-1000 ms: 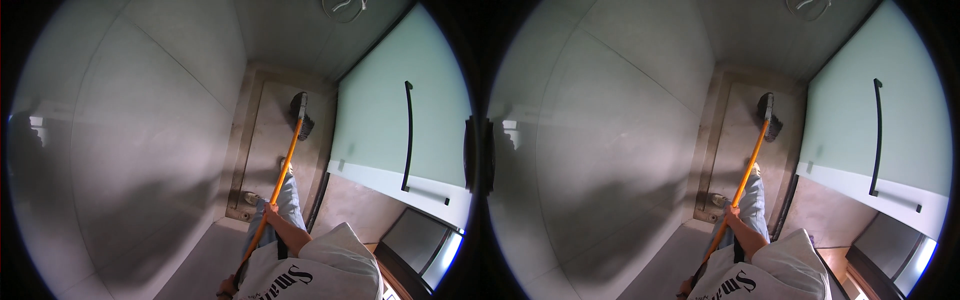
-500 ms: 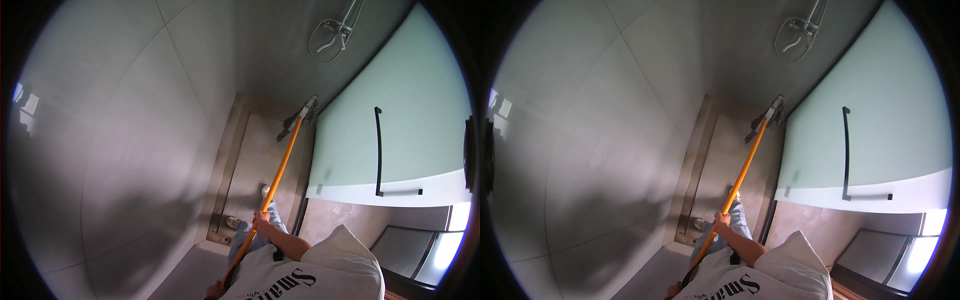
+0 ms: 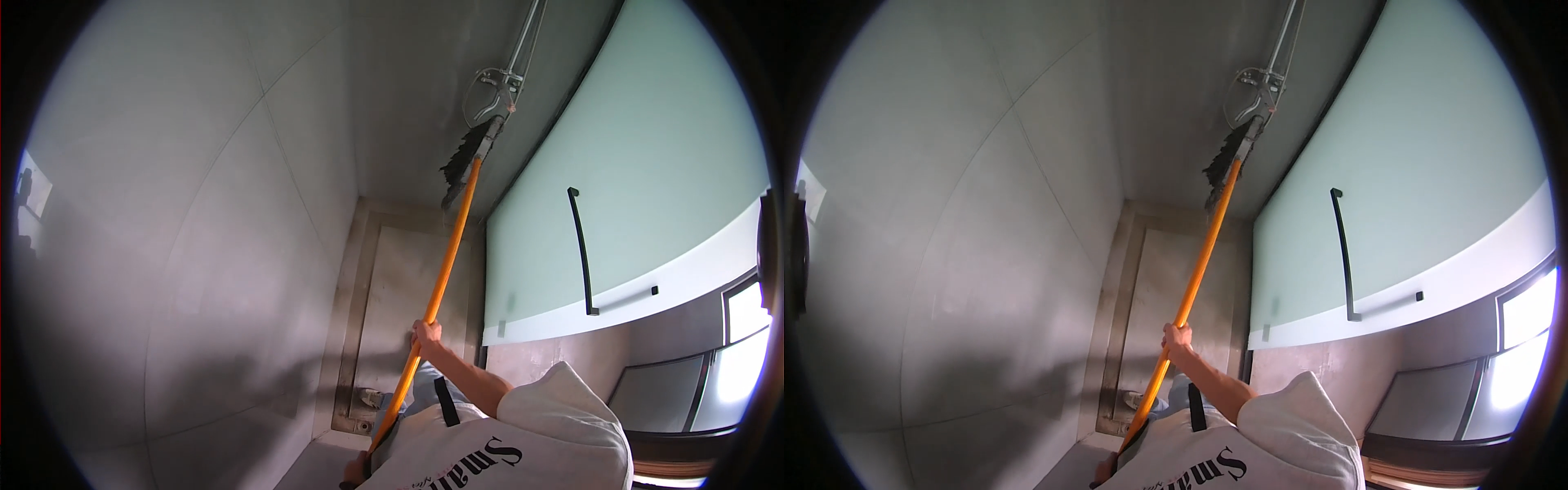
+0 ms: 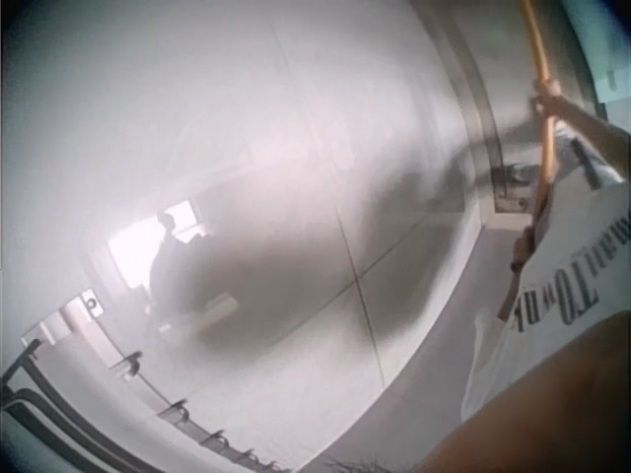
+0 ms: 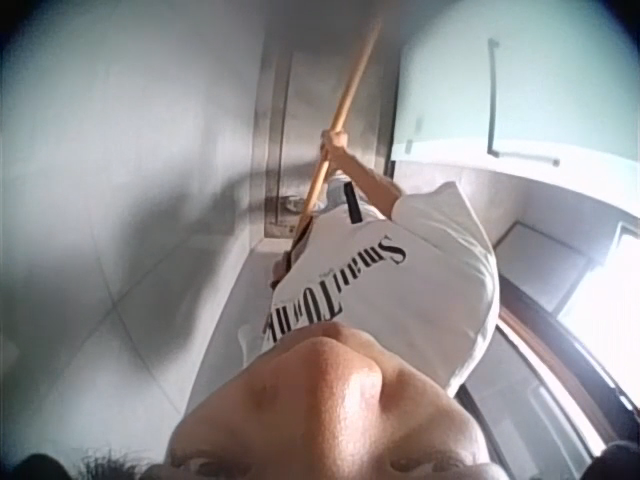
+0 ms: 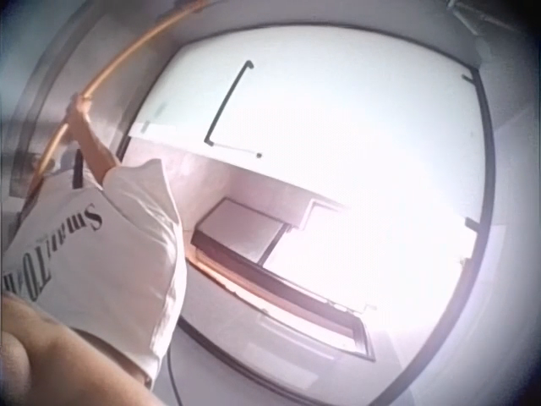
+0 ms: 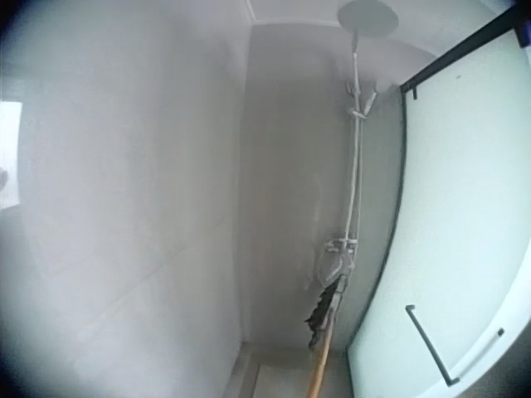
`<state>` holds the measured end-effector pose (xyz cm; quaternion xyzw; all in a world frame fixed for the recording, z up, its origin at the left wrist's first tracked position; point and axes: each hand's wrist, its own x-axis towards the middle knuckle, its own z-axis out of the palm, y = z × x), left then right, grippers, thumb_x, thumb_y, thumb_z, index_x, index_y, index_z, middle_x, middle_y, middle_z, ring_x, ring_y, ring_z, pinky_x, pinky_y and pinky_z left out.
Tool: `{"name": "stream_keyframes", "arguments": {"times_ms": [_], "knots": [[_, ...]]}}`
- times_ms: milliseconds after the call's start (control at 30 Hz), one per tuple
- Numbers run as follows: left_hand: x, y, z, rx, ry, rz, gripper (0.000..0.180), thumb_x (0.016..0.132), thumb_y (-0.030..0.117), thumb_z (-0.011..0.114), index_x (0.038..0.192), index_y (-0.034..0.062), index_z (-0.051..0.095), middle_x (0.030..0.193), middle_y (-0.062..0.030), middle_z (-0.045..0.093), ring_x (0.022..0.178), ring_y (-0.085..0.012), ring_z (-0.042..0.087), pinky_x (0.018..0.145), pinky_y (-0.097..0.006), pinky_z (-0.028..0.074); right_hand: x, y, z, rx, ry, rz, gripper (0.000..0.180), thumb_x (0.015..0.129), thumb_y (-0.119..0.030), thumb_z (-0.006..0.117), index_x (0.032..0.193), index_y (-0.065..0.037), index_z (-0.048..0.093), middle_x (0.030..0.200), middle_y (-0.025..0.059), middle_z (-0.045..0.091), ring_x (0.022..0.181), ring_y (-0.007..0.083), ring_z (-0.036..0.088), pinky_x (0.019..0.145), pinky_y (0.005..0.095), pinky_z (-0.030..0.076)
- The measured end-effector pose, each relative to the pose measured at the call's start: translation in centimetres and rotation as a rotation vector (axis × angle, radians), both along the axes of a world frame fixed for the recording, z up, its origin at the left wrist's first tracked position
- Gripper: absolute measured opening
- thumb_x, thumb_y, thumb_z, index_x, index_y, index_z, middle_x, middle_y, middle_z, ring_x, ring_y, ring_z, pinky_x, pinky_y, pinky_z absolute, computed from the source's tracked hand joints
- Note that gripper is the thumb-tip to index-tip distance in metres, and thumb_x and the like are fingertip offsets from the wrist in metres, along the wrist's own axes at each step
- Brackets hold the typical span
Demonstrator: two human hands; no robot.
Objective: The person uses a mop to sweep a wooden floor in a bedroom, moves into a bathroom to mop around the toilet and shower area, and uses a squeegee to wipe water from the glass shower wall.
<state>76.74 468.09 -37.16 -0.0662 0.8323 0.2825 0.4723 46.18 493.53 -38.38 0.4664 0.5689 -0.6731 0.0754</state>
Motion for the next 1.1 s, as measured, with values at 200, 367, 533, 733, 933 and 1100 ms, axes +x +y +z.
{"name": "stream_keyframes", "arguments": {"times_ms": [200,367,533,733,933,1100], "knots": [[-3.6,2.3,-0.2,0.082,0.131,0.008,0.025,0.083,0.026,0.044,0.102,0.0115,0.041,0.069,-0.0200,0.056,0.065,-0.0392,0.054,0.053,-0.048,0.039,-4.3,1.7,3.2,0.115,0.011,-0.014,0.009,0.065,-0.004,0.049,0.070,-0.005,0.041,0.048,0.0033,0.042,0.037,0.0134,0.043,0.034,0.0265,0.037],[-4.8,3.5,0.2,0.057,0.137,0.039,0.022,0.083,0.025,0.043,0.104,0.0170,0.042,0.061,-0.0179,0.055,0.060,-0.0395,0.054,0.051,-0.048,0.039,-5.3,2.9,3.7,0.025,0.027,-0.026,0.012,0.066,-0.003,0.049,0.074,-0.006,0.041,0.051,0.0030,0.041,0.039,0.0127,0.041,0.036,0.0260,0.038],[-5.0,3.9,1.2,-0.006,0.137,0.014,0.022,0.083,0.024,0.042,0.104,0.0164,0.041,0.062,-0.0180,0.055,0.061,-0.0391,0.054,0.051,-0.048,0.039,-5.4,3.4,3.7,-0.053,0.012,-0.047,0.013,0.067,-0.002,0.050,0.076,-0.006,0.041,0.052,0.0030,0.040,0.040,0.0127,0.041,0.037,0.0261,0.038],[-5.2,4.5,0.8,-0.018,0.172,0.017,0.024,0.082,0.026,0.044,0.103,0.0163,0.042,0.064,-0.0164,0.056,0.062,-0.0380,0.055,0.053,-0.047,0.039,-6.4,4.5,2.6,-0.129,0.008,-0.049,0.011,0.068,-0.002,0.049,0.074,-0.006,0.040,0.048,0.0033,0.039,0.036,0.0140,0.039,0.034,0.0266,0.036],[-5.5,4.8,2.3,-0.044,0.086,-0.005,0.024,0.080,0.023,0.046,0.103,0.0145,0.042,0.065,-0.0152,0.056,0.062,-0.0378,0.054,0.052,-0.045,0.039,-5.8,4.3,2.7,-0.165,0.019,-0.060,0.012,0.066,-0.002,0.049,0.073,-0.006,0.040,0.047,0.0031,0.039,0.036,0.0132,0.040,0.034,0.0265,0.036],[-1.8,3.2,1.8,0.006,0.078,-0.004,0.025,0.080,0.016,0.045,0.104,0.0134,0.040,0.064,-0.0146,0.055,0.060,-0.0376,0.053,0.051,-0.044,0.039,-3.5,3.0,0.9,-0.145,-0.033,-0.023,0.012,0.065,-0.002,0.050,0.069,-0.007,0.040,0.047,0.0027,0.037,0.036,0.0138,0.038,0.034,0.0273,0.035]]}}
